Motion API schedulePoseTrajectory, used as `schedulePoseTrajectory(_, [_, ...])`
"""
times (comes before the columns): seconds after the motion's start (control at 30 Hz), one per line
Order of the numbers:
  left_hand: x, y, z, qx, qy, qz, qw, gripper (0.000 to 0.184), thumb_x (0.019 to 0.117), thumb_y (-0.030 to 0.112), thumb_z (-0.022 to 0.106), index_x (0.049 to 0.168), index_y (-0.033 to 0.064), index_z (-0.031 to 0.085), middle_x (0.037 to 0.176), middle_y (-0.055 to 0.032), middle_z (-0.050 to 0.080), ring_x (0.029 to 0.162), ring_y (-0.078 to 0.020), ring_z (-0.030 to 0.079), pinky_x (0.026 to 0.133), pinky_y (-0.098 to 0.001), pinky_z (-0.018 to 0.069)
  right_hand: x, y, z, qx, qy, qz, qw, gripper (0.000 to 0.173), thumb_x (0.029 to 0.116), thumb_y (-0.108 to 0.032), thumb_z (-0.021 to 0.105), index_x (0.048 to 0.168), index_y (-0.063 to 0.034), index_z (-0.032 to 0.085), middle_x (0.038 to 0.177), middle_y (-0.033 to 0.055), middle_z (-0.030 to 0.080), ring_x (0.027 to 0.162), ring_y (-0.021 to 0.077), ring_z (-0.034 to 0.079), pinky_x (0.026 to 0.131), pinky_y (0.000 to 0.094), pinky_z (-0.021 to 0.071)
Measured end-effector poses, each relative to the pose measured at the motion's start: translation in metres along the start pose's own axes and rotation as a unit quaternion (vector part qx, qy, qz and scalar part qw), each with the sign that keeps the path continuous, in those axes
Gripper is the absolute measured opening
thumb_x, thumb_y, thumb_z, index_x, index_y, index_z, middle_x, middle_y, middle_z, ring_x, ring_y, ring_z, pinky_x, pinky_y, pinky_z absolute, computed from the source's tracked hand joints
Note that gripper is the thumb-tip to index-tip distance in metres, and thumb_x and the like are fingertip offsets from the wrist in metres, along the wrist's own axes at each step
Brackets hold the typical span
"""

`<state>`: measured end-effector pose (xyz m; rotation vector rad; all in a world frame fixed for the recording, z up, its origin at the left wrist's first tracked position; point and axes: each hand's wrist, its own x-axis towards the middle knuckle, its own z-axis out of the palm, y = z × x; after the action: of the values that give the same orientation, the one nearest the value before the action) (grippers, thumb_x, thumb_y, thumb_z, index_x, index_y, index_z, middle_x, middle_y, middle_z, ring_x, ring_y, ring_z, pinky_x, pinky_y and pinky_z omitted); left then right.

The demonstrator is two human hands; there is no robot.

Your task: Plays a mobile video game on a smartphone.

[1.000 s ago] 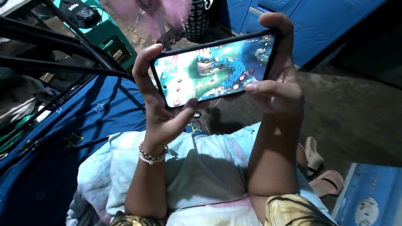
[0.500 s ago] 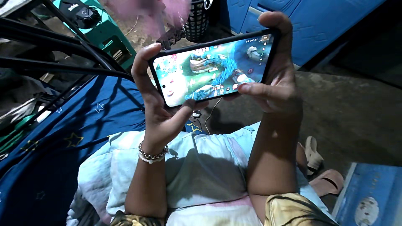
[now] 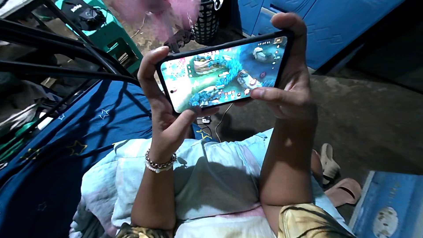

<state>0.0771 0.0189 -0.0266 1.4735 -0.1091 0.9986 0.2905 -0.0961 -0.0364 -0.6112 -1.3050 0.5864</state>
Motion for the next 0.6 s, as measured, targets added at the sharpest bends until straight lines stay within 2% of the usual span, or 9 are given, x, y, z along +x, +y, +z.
schedulePoseTrajectory(0.07, [0.0002, 0.0000, 0.0002, 0.005, 0.004, 0.001, 1.000, 0.088, 0.0799, -0.010, 0.063, 0.150, 0.0206, 0.021, 0.142, -0.0017, 0.045, 0.123, -0.0179, 0.059, 0.090, -0.0382, 0.0627, 0.0002, 0.0010, -0.0004, -0.017, -0.002, -0.006, 1.000, 0.086, 0.0788, 0.003, 0.077, 0.148, -0.0139, 0.029, 0.136, 0.0004, 0.055, 0.119, 0.0154, 0.063, 0.096, 0.0344, 0.0598])
schedulePoseTrajectory(0.17, [-0.0005, 0.0000, -0.0010, 0.013, 0.010, -0.001, 1.000, 0.083, 0.0831, -0.007, 0.063, 0.150, 0.0215, 0.022, 0.142, -0.0008, 0.045, 0.123, -0.0169, 0.058, 0.090, -0.0362, 0.0620, 0.0000, 0.0012, 0.0008, -0.027, 0.005, -0.007, 1.000, 0.088, 0.0766, 0.006, 0.077, 0.148, -0.0129, 0.029, 0.137, -0.0007, 0.054, 0.122, 0.0144, 0.061, 0.100, 0.0339, 0.0577])
schedulePoseTrajectory(0.27, [-0.0006, 0.0001, -0.0006, 0.009, 0.012, -0.001, 1.000, 0.082, 0.0830, -0.009, 0.059, 0.150, 0.0211, 0.023, 0.142, -0.0010, 0.046, 0.123, -0.0169, 0.058, 0.090, -0.0356, 0.0614, 0.0005, 0.0015, 0.0006, -0.030, 0.002, -0.013, 0.999, 0.086, 0.0784, 0.002, 0.078, 0.148, -0.0127, 0.029, 0.137, -0.0006, 0.054, 0.121, 0.0145, 0.061, 0.099, 0.0340, 0.0578])
schedulePoseTrajectory(0.33, [-0.0004, 0.0003, -0.0008, 0.003, 0.008, 0.001, 1.000, 0.080, 0.0843, -0.009, 0.058, 0.150, 0.0211, 0.023, 0.142, -0.0008, 0.046, 0.123, -0.0171, 0.059, 0.090, -0.0358, 0.0614, 0.0007, 0.0009, 0.0007, -0.017, -0.001, -0.008, 1.000, 0.084, 0.0799, 0.000, 0.079, 0.147, -0.0148, 0.030, 0.137, -0.0005, 0.055, 0.120, 0.0155, 0.062, 0.095, 0.0341, 0.0601])
schedulePoseTrajectory(0.43, [-0.0004, -0.0006, -0.0015, -0.002, 0.005, 0.005, 1.000, 0.080, 0.0863, -0.007, 0.063, 0.150, 0.0214, 0.023, 0.143, -0.0003, 0.045, 0.126, -0.0166, 0.056, 0.094, -0.0361, 0.0595, 0.0005, 0.0007, 0.0008, -0.007, -0.004, -0.011, 1.000, 0.083, 0.0815, -0.001, 0.078, 0.148, -0.0138, 0.029, 0.138, 0.0005, 0.054, 0.122, 0.0161, 0.061, 0.099, 0.0361, 0.0582])
schedulePoseTrajectory(0.6, [-0.0006, -0.0009, -0.0001, 0.003, 0.016, 0.000, 1.000, 0.084, 0.0839, -0.008, 0.064, 0.151, 0.0208, 0.022, 0.143, -0.0027, 0.044, 0.124, -0.0191, 0.058, 0.091, -0.0382, 0.0617, 0.0001, 0.0009, 0.0011, -0.010, -0.001, -0.012, 1.000, 0.083, 0.0809, 0.000, 0.076, 0.148, -0.0136, 0.029, 0.137, -0.0007, 0.055, 0.121, 0.0149, 0.062, 0.099, 0.0349, 0.0585])
